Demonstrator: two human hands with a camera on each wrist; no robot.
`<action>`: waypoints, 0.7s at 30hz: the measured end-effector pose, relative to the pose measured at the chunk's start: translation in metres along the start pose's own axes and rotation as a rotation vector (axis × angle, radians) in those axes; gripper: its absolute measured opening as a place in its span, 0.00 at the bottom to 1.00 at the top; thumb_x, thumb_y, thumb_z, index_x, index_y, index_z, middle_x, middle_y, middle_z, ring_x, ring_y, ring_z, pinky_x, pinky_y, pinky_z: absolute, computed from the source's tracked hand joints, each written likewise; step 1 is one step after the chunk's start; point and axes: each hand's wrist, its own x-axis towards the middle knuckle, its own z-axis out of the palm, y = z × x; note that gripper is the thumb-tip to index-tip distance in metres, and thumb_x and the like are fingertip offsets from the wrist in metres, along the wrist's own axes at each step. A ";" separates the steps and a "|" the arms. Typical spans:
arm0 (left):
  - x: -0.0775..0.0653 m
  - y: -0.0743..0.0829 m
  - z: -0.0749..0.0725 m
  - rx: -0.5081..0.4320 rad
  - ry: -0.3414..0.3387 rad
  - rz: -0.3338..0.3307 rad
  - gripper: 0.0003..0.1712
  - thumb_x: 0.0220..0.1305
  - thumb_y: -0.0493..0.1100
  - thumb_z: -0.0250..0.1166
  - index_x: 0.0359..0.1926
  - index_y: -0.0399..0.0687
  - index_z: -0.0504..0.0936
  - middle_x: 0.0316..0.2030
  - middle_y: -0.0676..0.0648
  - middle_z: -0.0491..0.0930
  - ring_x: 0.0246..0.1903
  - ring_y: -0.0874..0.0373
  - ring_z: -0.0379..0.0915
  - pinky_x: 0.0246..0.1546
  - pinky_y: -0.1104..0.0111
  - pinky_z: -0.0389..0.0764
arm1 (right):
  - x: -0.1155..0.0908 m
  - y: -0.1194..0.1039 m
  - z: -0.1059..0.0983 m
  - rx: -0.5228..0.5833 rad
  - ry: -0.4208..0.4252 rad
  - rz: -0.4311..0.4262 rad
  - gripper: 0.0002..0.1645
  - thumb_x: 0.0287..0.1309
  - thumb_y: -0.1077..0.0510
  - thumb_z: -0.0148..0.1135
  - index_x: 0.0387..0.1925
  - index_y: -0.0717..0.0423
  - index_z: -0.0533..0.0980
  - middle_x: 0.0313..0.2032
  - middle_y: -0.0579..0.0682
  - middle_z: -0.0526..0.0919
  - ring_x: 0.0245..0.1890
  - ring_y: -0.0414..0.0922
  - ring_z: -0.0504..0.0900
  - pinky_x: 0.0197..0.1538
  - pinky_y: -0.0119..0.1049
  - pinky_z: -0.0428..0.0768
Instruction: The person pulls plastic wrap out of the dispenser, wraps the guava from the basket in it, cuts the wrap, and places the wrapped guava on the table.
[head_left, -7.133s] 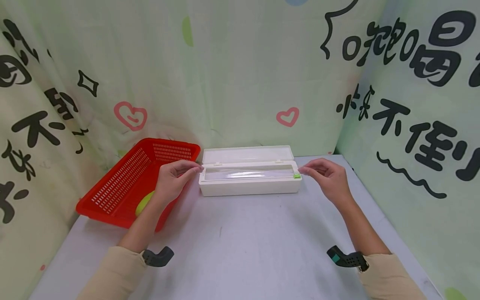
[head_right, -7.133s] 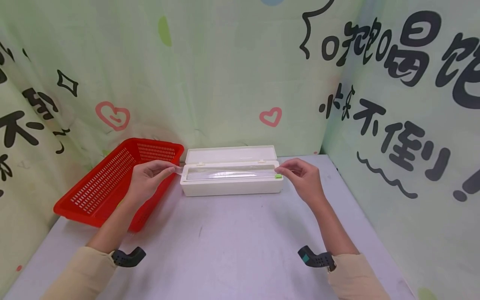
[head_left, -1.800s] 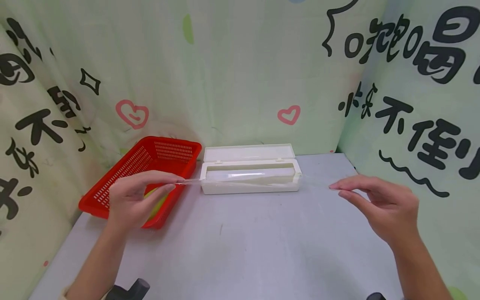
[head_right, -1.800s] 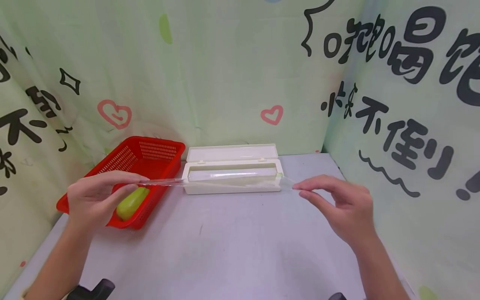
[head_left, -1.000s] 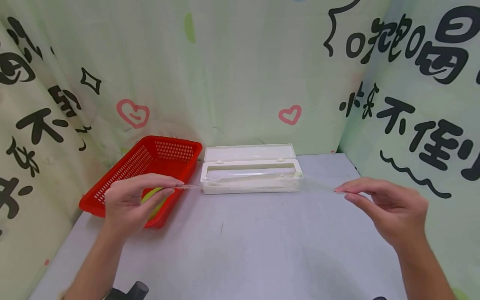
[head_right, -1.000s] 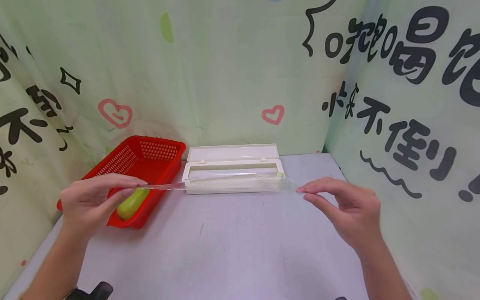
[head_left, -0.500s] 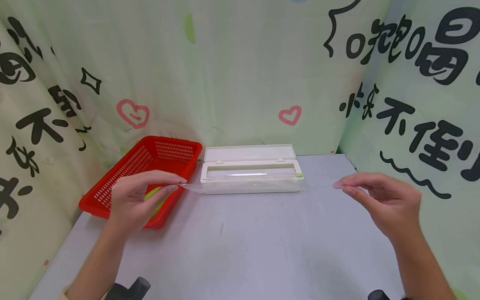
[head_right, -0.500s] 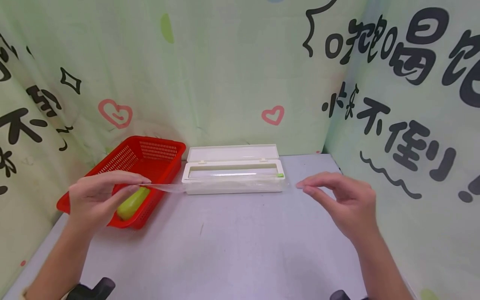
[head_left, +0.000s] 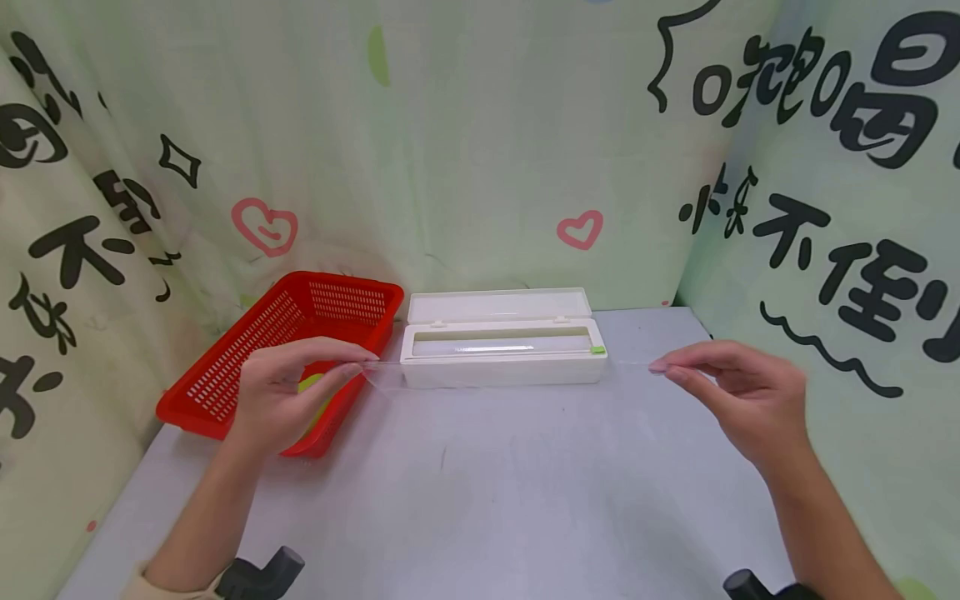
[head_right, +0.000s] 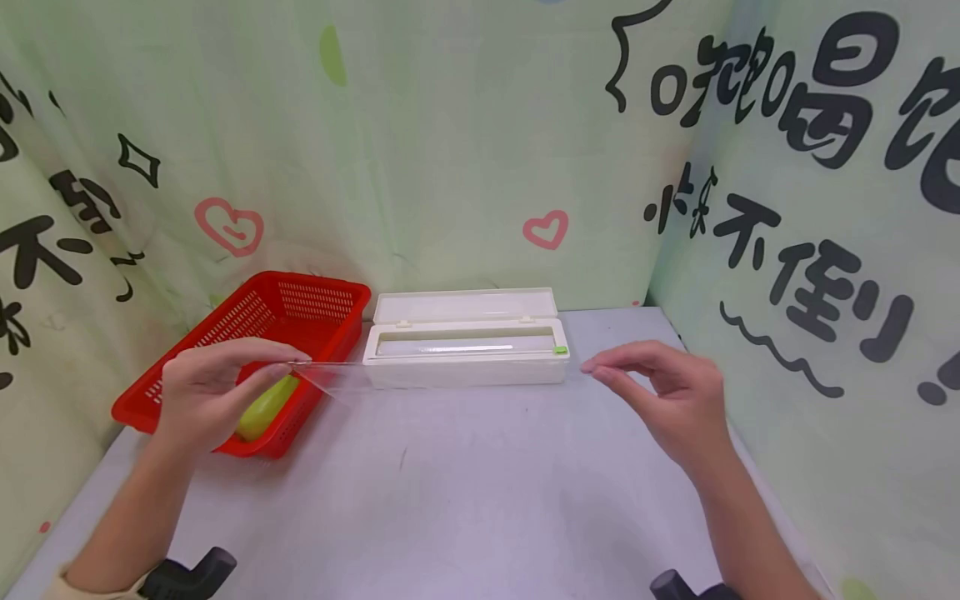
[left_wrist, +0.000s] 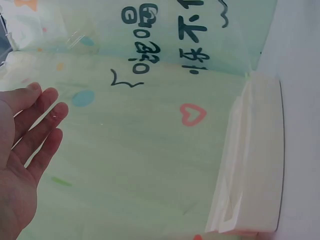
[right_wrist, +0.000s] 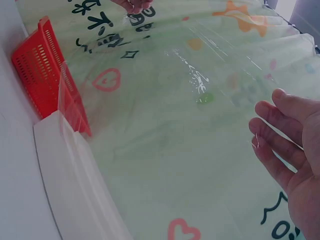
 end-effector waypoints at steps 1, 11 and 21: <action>-0.001 -0.002 0.000 0.006 0.001 -0.008 0.11 0.54 0.29 0.69 0.41 0.29 0.84 0.39 0.44 0.87 0.42 0.59 0.85 0.48 0.74 0.81 | -0.001 0.002 0.000 -0.007 -0.001 0.014 0.07 0.45 0.83 0.62 0.31 0.84 0.76 0.34 0.58 0.88 0.37 0.46 0.87 0.45 0.28 0.83; -0.012 -0.013 0.004 0.076 0.011 -0.122 0.17 0.49 0.20 0.66 0.41 0.34 0.85 0.39 0.49 0.87 0.40 0.62 0.84 0.45 0.77 0.81 | -0.014 0.017 -0.007 -0.184 0.013 0.143 0.11 0.45 0.84 0.61 0.34 0.79 0.78 0.35 0.52 0.88 0.37 0.41 0.87 0.45 0.24 0.82; -0.021 -0.020 0.008 0.154 -0.022 -0.280 0.17 0.51 0.21 0.66 0.41 0.38 0.85 0.38 0.54 0.87 0.39 0.65 0.83 0.44 0.76 0.82 | -0.023 0.028 -0.011 -0.282 0.021 0.233 0.14 0.45 0.85 0.60 0.35 0.75 0.78 0.35 0.48 0.88 0.37 0.39 0.86 0.44 0.22 0.81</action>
